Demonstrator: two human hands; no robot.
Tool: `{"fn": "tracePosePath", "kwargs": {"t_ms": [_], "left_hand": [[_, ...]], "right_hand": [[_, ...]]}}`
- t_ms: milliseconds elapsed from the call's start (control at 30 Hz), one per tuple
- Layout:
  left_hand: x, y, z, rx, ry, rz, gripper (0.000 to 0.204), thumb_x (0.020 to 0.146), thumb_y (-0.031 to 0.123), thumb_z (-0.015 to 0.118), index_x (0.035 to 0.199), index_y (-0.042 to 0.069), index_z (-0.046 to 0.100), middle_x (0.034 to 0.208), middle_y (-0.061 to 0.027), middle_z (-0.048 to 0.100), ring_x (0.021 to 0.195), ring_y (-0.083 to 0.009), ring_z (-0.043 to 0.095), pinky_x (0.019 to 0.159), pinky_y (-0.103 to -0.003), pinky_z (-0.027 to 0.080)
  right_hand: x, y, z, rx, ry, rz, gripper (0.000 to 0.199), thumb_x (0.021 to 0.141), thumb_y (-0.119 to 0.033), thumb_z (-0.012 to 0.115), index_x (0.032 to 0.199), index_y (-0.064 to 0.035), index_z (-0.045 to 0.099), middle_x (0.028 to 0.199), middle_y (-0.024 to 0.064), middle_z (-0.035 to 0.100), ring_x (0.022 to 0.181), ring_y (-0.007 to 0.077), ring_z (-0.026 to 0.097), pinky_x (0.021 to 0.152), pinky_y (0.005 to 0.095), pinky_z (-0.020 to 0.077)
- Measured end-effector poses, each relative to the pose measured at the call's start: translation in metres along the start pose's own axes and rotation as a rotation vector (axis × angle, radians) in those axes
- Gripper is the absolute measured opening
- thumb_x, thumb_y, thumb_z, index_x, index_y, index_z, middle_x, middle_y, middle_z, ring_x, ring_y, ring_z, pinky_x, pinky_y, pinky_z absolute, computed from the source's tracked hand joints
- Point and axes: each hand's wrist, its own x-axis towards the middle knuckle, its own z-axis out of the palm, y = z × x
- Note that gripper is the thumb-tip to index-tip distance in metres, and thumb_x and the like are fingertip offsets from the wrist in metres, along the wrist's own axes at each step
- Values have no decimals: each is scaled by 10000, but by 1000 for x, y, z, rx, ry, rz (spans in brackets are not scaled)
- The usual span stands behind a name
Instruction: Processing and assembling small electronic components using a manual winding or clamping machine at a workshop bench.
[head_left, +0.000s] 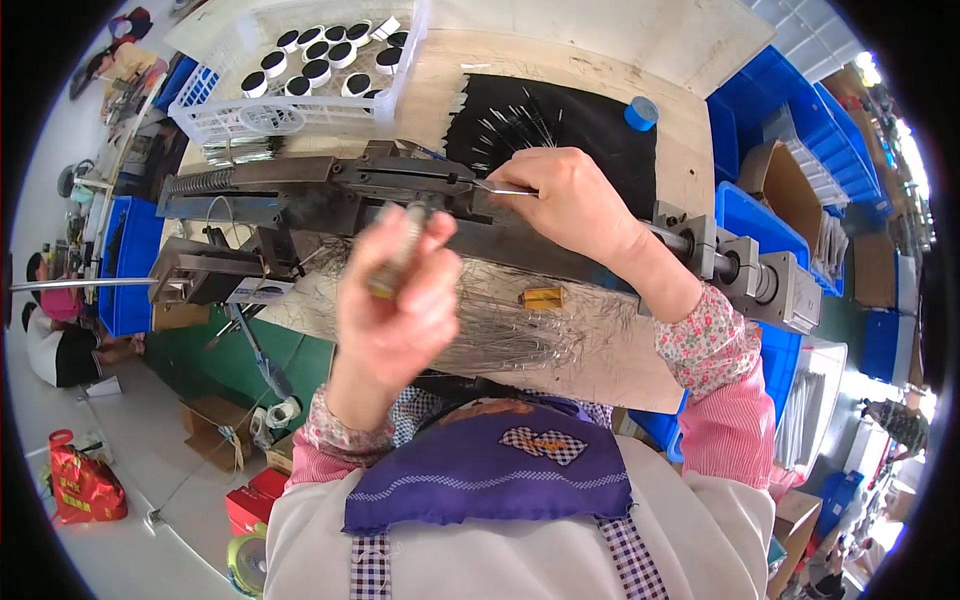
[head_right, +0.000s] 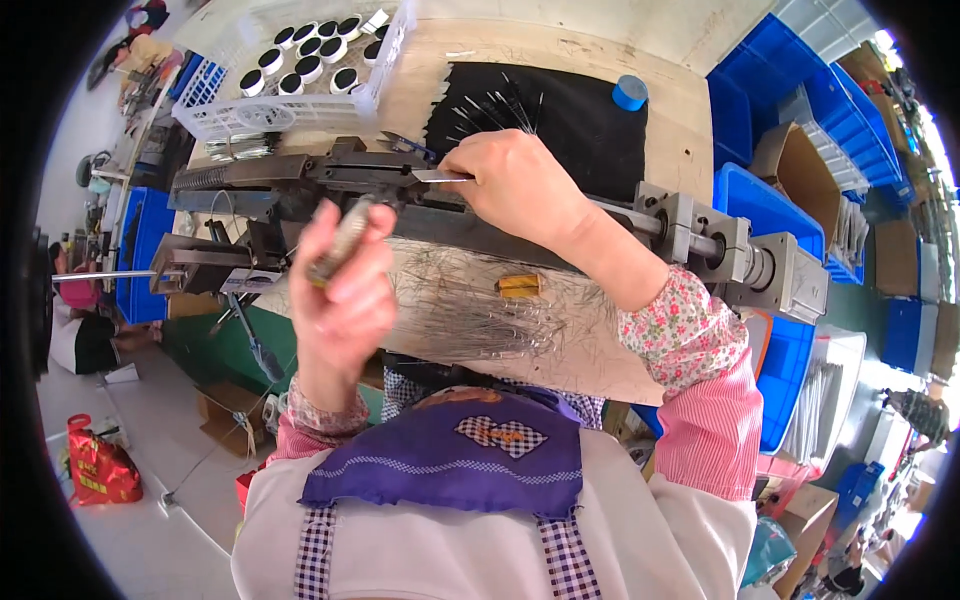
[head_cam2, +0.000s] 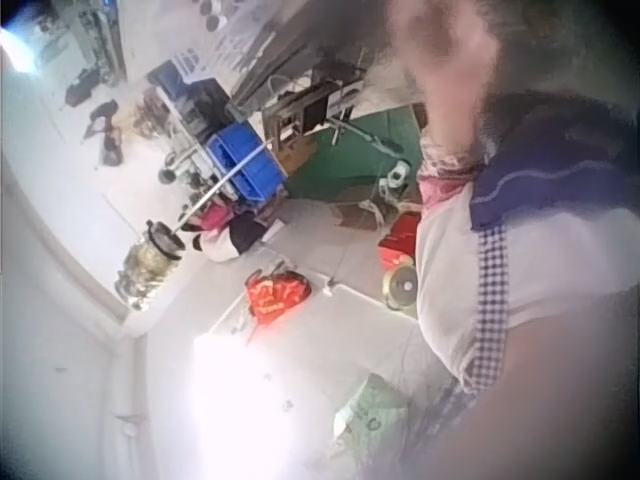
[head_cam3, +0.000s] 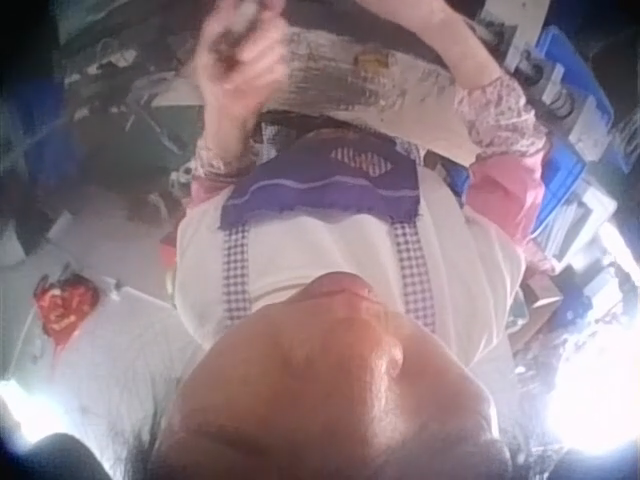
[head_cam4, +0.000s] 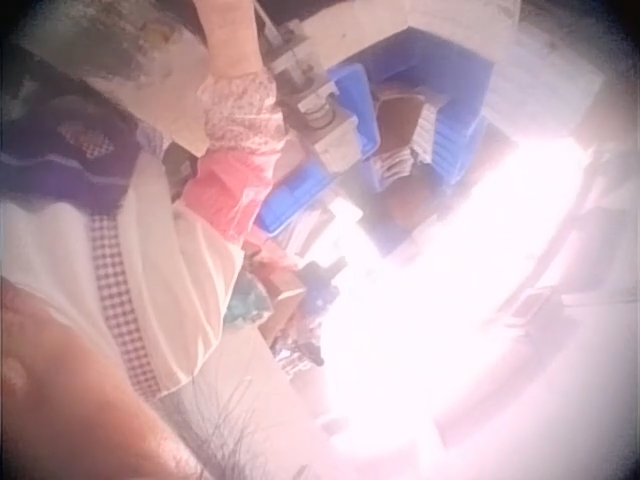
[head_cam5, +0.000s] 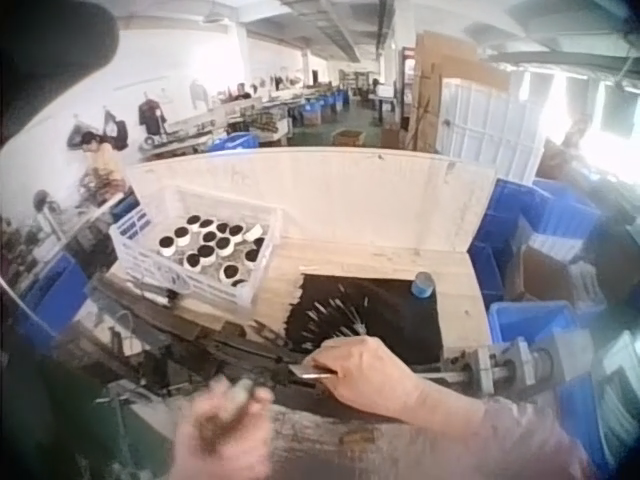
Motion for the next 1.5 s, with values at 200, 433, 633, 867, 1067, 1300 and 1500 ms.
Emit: {"fn": "tracePosePath", "kwargs": {"t_ms": [200, 433, 633, 867, 1067, 1300, 1500], "left_hand": [[16, -24, -78, 1561, 450, 443, 272, 867, 27, 581, 1087, 19, 423, 655, -45, 560, 477, -134, 541, 436, -260, 427], [-60, 25, -126, 1050, 768, 435, 343, 983, 333, 492, 869, 29, 604, 568, -4, 527, 400, -59, 454, 348, -199, 294], [-101, 77, -133, 850, 990, 686, 487, 947, 460, 522, 906, -13, 629, 575, -12, 543, 383, -56, 399, 341, -211, 222], [-88, 84, -145, 741, 852, 792, 305, 967, 319, 554, 973, 27, 641, 586, 31, 494, 387, -45, 341, 353, -206, 218], [-75, 69, -148, 408, 566, 879, 236, 998, 276, 495, 900, 77, 574, 590, 58, 369, 399, -41, 282, 334, -218, 211], [18, -30, -16, 802, 140, 105, 194, 1006, 262, 469, 925, 91, 515, 539, 51, 331, 343, -52, 261, 305, -216, 204], [79, -53, -21, 676, 173, -178, 264, 1006, 299, 473, 837, 97, 497, 546, 67, 344, 357, -43, 306, 324, -209, 225]], "right_hand": [[3, -14, 8, 0, -1, -12, 49, 764, -86, 643, 774, -41, 661, 777, 85, 641, 751, 281, 637, 660, 378, 523], [-87, -62, 0, -150, -267, 6, 439, 689, -65, 668, 1123, -26, 612, 822, 110, 621, 679, 247, 658, 571, 349, 538], [-144, -25, 50, -482, -364, 308, 200, 767, -78, 636, 966, -87, 629, 731, 111, 632, 615, 299, 639, 570, 406, 525], [-136, -37, 43, -517, -248, 151, 138, 726, -113, 612, 855, -90, 568, 805, 44, 552, 745, 204, 606, 600, 338, 525], [-125, -41, 26, -580, -71, 162, 147, 739, -87, 605, 873, -69, 545, 915, 64, 562, 761, 213, 618, 605, 336, 536], [-126, -35, 27, -545, -67, 86, 216, 759, -110, 614, 931, -47, 499, 798, 66, 558, 671, 206, 614, 572, 337, 512], [-147, -36, 25, -517, -128, 180, 267, 777, -105, 595, 1029, -18, 570, 933, 118, 530, 846, 254, 598, 623, 354, 529]]}}
